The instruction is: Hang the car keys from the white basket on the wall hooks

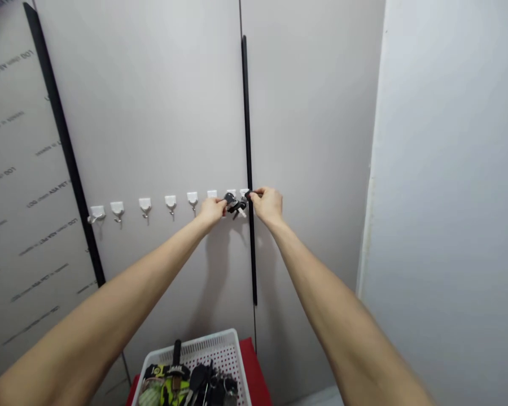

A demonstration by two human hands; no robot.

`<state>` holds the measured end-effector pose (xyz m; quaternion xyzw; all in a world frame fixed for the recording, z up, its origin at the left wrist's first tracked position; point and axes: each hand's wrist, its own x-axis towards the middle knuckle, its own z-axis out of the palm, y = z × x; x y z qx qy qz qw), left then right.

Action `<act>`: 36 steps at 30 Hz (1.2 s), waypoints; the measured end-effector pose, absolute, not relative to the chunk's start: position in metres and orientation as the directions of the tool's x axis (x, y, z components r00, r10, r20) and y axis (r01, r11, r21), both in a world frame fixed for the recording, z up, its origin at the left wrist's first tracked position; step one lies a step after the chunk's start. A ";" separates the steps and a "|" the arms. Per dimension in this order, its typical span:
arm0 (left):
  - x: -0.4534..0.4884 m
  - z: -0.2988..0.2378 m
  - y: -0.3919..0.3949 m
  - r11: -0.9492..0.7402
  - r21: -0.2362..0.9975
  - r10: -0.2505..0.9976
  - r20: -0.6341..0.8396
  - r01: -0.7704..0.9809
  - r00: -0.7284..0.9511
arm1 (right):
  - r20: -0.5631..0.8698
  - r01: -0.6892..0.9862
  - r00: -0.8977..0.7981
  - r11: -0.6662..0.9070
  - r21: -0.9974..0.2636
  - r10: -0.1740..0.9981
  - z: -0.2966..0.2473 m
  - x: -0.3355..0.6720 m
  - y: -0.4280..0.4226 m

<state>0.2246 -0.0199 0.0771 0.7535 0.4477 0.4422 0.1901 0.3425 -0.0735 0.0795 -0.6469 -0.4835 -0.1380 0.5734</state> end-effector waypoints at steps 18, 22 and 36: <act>0.123 -0.076 -0.098 -0.600 0.450 0.791 0.211 0.661 0.574 | 0.373 0.686 0.093 0.212 -0.696 0.923 -0.082 0.268 -0.129; 0.103 -0.130 -0.104 -0.540 0.382 0.831 0.103 0.750 0.546 | 0.284 0.732 0.005 0.190 -0.655 0.959 -0.136 0.249 -0.131; 0.089 -0.180 -0.112 -0.551 0.320 0.829 0.108 0.771 0.548 | 0.183 0.912 -0.091 0.156 -0.380 0.979 -0.187 0.236 -0.132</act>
